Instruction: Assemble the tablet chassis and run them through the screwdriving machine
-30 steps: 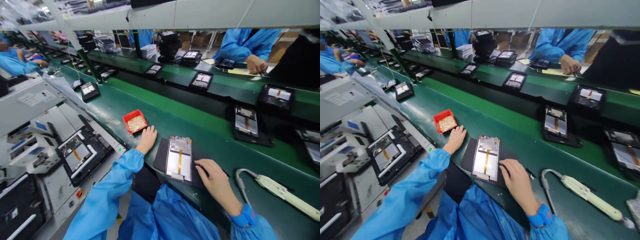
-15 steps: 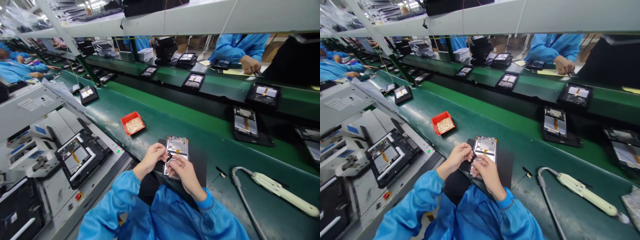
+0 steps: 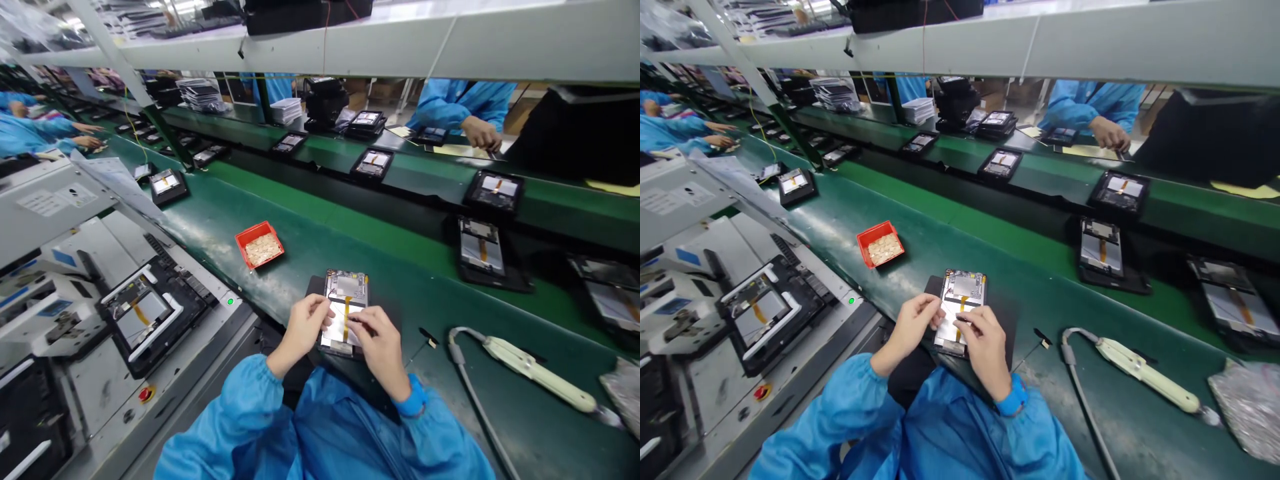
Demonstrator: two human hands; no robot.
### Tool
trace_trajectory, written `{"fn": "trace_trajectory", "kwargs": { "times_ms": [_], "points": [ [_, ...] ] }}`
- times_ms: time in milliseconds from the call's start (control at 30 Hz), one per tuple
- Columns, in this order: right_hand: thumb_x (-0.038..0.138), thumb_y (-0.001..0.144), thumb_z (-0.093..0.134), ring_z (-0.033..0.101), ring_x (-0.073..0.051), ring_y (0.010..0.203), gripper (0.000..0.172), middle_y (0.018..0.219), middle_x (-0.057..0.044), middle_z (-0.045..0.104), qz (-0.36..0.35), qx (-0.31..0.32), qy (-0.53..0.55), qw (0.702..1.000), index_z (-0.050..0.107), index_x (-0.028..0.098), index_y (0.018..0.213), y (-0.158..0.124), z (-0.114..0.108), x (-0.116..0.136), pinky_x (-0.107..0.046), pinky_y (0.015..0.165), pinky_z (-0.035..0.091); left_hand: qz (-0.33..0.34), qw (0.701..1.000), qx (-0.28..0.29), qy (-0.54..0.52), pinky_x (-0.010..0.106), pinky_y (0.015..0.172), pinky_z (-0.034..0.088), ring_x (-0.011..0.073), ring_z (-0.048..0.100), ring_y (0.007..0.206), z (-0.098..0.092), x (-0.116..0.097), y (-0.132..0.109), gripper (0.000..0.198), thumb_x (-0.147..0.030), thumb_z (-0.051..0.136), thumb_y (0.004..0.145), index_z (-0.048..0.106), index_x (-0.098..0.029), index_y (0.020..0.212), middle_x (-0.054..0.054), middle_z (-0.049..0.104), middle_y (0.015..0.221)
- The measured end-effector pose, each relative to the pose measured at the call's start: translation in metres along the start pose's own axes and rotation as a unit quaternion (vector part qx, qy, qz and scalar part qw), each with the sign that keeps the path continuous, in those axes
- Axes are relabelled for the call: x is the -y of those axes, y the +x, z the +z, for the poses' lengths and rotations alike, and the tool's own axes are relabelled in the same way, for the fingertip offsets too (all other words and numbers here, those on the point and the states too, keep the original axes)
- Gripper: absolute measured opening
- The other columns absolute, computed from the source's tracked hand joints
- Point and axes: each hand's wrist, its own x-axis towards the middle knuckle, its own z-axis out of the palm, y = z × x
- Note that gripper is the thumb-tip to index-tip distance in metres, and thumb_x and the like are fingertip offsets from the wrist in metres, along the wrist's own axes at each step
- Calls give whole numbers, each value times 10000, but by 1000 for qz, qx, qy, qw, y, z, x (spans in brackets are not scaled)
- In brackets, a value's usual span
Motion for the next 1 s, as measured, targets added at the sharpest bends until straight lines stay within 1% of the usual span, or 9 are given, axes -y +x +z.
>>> {"fn": "trace_trajectory", "kwargs": {
  "times_ms": [33, 100, 200, 333, 467, 600, 733, 833, 1000],
  "points": [
    [367, 838, 691, 577, -183, 729, 194, 819, -57, 627, 66, 10, 70, 995, 748, 184, 867, 1, 1, 0, -310, 645, 487, 53, 996, -19, 69, 262, 608, 474, 147, 609, 647, 0, -2, -7, 187, -338, 581, 890, 643, -165, 855, 41, 673, 750],
    [393, 748, 775, 546, -148, 604, 266, 704, -16, 608, 174, 32, 189, 966, 731, 163, 875, 1, 5, -1, -274, 544, 452, 144, 971, -25, 189, 275, 685, 470, 164, 621, 737, 0, -3, -21, 136, -253, 557, 907, 668, -189, 861, 40, 682, 813],
    [380, 677, 839, 533, -121, 542, 342, 632, 20, 590, 234, 38, 282, 930, 707, 159, 902, -3, 12, -1, -246, 513, 440, 210, 935, -4, 286, 306, 782, 466, 195, 634, 850, 3, 1, -35, 174, -185, 515, 925, 687, -209, 923, 62, 689, 916],
    [365, 704, 832, 605, -136, 586, 316, 670, -3, 652, 221, 64, 298, 927, 712, 162, 915, -7, 16, 0, -267, 603, 512, 220, 918, -3, 331, 318, 787, 471, 208, 641, 858, 2, 7, -38, 209, -181, 486, 946, 691, -216, 965, 72, 686, 916],
    [373, 701, 825, 666, -176, 660, 326, 756, -31, 705, 188, 58, 245, 949, 741, 173, 945, -11, 16, -1, -311, 685, 565, 221, 903, -2, 368, 315, 780, 476, 203, 638, 847, -2, 7, -39, 200, -194, 489, 955, 689, -204, 953, 73, 688, 914],
    [354, 747, 779, 693, -209, 769, 230, 848, -54, 744, 115, 35, 150, 981, 765, 190, 908, -16, 16, 0, -336, 763, 578, 232, 883, -10, 407, 312, 762, 483, 192, 629, 827, -2, 5, -41, 197, -206, 484, 963, 676, -198, 921, 62, 682, 899],
    [292, 823, 713, 699, -213, 882, 141, 951, -53, 754, 40, 30, 92, 995, 774, 221, 929, -20, 16, 2, -330, 839, 565, 243, 866, -19, 436, 314, 750, 488, 191, 619, 820, 0, 5, -42, 197, -179, 466, 962, 658, -191, 919, 49, 670, 878],
    [274, 836, 702, 703, -209, 874, 120, 942, -48, 755, 25, 22, 80, 996, 772, 226, 922, -21, 17, 4, -322, 830, 571, 248, 865, -23, 436, 309, 746, 491, 186, 615, 819, 0, 7, -42, 197, -152, 457, 956, 650, -187, 934, 50, 659, 878],
    [271, 826, 715, 708, -201, 831, 115, 918, -44, 755, 38, 15, 86, 995, 765, 216, 915, -21, 19, 3, -304, 789, 585, 245, 876, -23, 414, 305, 739, 497, 177, 616, 799, -1, 11, -42, 195, -150, 463, 957, 653, -185, 928, 44, 654, 868]
  ]
}}
